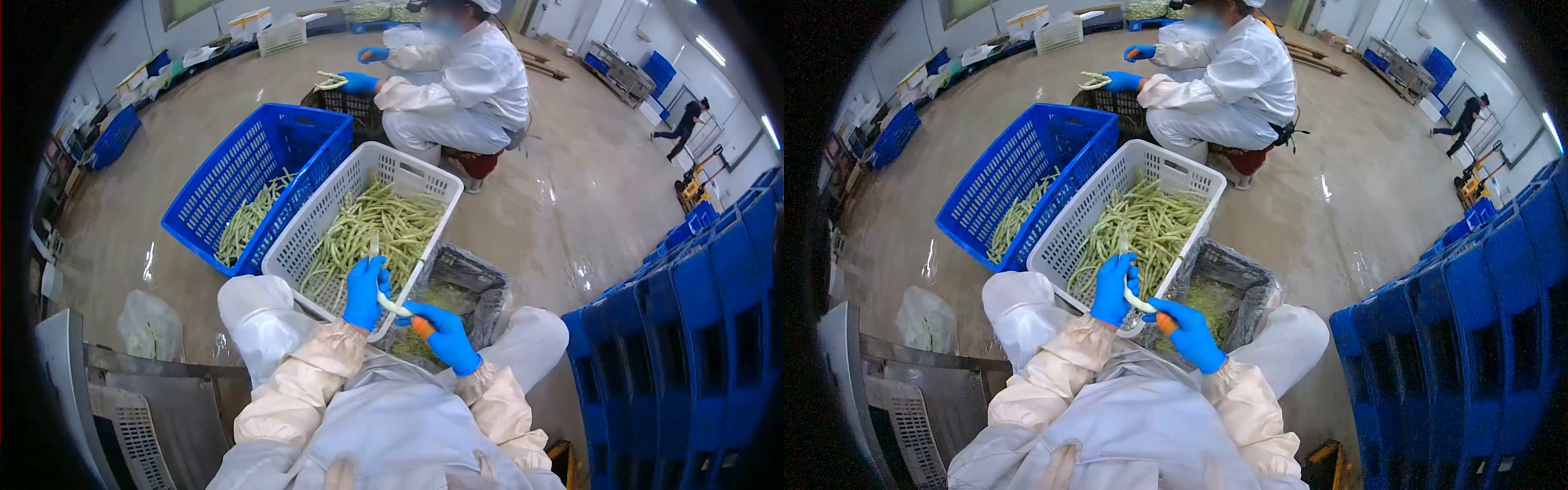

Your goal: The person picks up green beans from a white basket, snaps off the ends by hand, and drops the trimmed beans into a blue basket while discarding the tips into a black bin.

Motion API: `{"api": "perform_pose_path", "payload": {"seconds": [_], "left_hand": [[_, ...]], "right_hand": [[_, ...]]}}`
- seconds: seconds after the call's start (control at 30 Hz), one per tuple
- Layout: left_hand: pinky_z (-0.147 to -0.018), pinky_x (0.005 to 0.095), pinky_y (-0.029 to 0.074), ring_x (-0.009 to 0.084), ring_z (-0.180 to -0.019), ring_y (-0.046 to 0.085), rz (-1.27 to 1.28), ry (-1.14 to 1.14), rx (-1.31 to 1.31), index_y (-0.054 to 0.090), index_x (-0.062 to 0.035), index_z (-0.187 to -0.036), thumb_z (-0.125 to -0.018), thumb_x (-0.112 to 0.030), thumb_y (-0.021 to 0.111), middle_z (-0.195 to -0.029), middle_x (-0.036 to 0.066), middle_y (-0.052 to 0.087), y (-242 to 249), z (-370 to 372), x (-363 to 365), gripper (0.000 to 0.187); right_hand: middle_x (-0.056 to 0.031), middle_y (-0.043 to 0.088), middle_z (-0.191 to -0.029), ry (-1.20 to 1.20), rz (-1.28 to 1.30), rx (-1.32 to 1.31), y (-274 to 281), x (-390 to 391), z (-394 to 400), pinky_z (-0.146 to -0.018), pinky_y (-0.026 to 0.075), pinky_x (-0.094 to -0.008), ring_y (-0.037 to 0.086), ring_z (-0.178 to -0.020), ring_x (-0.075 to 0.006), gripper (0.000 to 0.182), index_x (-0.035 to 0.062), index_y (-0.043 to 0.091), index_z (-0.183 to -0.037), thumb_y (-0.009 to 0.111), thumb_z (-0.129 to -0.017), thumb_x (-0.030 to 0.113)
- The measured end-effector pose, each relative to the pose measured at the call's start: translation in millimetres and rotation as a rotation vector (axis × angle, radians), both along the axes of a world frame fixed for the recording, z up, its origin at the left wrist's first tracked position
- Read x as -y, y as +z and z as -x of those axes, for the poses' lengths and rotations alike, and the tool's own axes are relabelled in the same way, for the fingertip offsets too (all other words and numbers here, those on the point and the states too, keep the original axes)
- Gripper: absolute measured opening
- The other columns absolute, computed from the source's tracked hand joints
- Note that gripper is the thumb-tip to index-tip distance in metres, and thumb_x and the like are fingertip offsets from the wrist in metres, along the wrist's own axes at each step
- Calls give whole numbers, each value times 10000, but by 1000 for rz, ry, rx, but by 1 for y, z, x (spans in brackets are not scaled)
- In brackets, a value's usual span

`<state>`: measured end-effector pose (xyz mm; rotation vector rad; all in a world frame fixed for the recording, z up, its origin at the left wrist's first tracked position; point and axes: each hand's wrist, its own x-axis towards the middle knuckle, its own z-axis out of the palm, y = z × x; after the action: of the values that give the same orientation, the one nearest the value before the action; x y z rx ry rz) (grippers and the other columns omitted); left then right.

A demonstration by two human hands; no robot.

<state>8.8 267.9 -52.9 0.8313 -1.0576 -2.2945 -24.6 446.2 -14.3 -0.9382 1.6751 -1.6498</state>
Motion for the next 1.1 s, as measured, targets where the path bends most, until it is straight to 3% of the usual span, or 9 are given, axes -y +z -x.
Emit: {"api": "perform_pose_path", "payload": {"seconds": [0.13, 0.33, 0.47, 0.57, 0.73, 0.97, 1.0, 1.07, 1.1], "left_hand": [[-390, 230, 351, 95, -454, 431, 52, 0, -6, 531, -42, -1013, -901, -197, 511, -632, 21, 492, 1, -11, 13, 191], [-380, 225, 329, 75, -424, 413, 180, 147, 65, 567, -66, -851, -870, -207, 555, -577, 0, 486, 8, -23, 23, 143], [-378, 217, 322, 68, -431, 416, 215, -27, 111, 622, -54, -893, -872, -253, 563, -575, -8, 485, 24, -38, 32, 208], [-379, 195, 339, 56, -409, 419, 422, -427, 160, 619, -38, -1009, -908, -257, 509, -577, -5, 514, 26, -46, 33, 266], [-381, 198, 333, 47, -416, 436, 440, -482, 218, 644, -54, -908, -886, -309, 546, -552, -5, 524, 40, -48, 19, 275], [-432, 213, 395, 72, -491, 503, 604, -500, 329, 630, -44, -877, -855, -214, 576, -602, 12, 559, 13, -39, 27, 180], [-432, 213, 395, 72, -491, 503, 604, -511, 326, 630, -44, -877, -855, -214, 576, -602, 12, 559, 9, -35, 24, 180], [-437, 215, 396, 74, -503, 511, 445, -451, 65, 602, -34, -910, -846, -159, 585, -653, 12, 576, -2, -22, 15, 142], [-435, 210, 379, 61, -505, 493, 477, -467, 52, 581, -30, -936, -838, -121, 590, -685, 6, 579, -5, -17, 10, 135]], "right_hand": [[-114, 642, -969, 4, -42, -80, -2, 11, -5, -778, 479, -281, 625, -880, -156, 280, 6, 546, -1152, 499, -876, 5], [-155, 612, -854, -97, -85, -457, -17, 34, -19, -669, 482, -346, 620, -746, -290, 159, 31, 583, -989, 546, -835, 43], [-138, 577, -782, 68, 29, -597, -14, 48, -33, -594, 447, -397, 562, -689, -330, 139, 72, 572, -944, 571, -805, 64], [-152, 582, -805, 114, 28, -595, -12, 53, -31, -613, 458, -370, 576, -710, -322, 153, 71, 579, -959, 562, -808, 49], [-72, 597, -803, -335, 65, -243, -16, 40, 10, -655, 474, -287, 588, -705, -159, 162, 39, 583, -992, 537, -837, 29], [-33, 576, -800, -1068, 419, -3, -2, -63, 90, -647, 457, -269, 527, -661, -120, 118, 6, 575, -934, 528, -825, 14], [-33, 576, -800, -1079, 417, -6, -12, -71, 93, -647, 457, -269, 527, -661, -120, 118, 6, 575, -934, 528, -825, 14], [-67, 621, -871, -620, -298, -303, -33, -81, 96, -709, 475, -290, 571, -765, -142, 169, -19, 574, -995, 525, -844, 37], [-78, 623, -917, -518, -198, -292, -43, -79, 88, -743, 472, -288, 576, -799, -146, 195, -22, 571, -1022, 538, -846, 57]]}}
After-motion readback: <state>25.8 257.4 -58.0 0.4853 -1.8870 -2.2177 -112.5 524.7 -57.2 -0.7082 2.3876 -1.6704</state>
